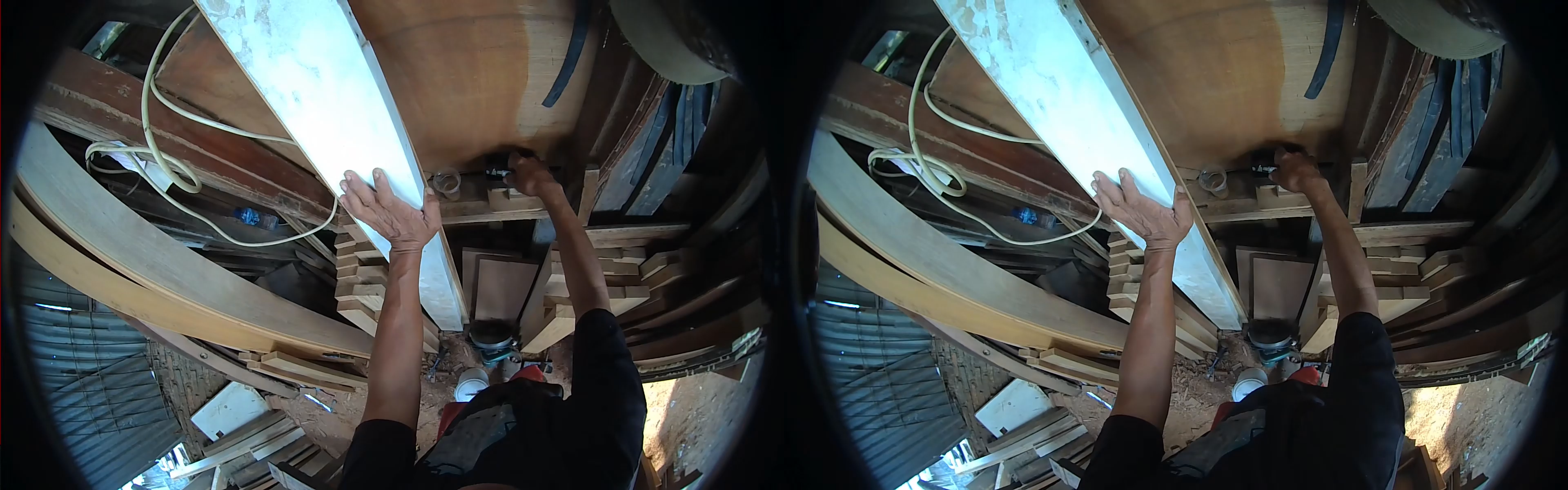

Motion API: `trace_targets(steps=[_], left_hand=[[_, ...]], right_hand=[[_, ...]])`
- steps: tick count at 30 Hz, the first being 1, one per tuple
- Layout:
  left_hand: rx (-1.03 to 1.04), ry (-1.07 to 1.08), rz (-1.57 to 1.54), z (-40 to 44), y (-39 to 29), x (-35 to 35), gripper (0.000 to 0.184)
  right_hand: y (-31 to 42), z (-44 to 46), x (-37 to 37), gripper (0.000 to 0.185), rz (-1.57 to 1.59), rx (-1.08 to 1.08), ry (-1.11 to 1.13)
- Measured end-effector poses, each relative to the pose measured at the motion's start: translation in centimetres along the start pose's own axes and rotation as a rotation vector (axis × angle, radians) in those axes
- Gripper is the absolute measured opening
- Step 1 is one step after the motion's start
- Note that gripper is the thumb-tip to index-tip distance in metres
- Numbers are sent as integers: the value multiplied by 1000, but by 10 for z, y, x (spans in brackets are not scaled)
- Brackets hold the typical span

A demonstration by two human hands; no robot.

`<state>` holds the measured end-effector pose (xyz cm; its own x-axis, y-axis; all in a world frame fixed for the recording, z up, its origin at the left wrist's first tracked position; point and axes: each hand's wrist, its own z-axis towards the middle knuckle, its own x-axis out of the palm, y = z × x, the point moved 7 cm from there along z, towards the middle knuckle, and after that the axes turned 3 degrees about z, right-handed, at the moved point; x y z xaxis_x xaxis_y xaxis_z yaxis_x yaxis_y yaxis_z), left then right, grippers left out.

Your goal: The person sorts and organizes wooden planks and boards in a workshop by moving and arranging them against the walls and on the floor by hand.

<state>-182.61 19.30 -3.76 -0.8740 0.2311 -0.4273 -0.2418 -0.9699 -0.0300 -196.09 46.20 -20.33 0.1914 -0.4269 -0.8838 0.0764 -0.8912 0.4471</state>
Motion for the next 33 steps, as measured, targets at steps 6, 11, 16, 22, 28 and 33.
trace_targets(steps=[6,11,16,22,28,33], left_hand=[[2,-8,-4,0,0,-1,87],[-7,-2,-14,0,0,-1,87],[-11,-6,-20,-1,0,0,87],[-14,8,-29,0,0,-1,87],[-22,4,-19,-2,2,1,86],[-15,5,-20,-2,3,1,85]], right_hand=[[-18,27,20,48,-18,-57,-5],[-17,20,13,48,64,-158,-31],[61,-30,-22,50,79,-161,-203],[123,1,39,56,59,-285,-283],[124,12,71,59,43,-331,-318],[118,6,70,63,35,-323,-358]])
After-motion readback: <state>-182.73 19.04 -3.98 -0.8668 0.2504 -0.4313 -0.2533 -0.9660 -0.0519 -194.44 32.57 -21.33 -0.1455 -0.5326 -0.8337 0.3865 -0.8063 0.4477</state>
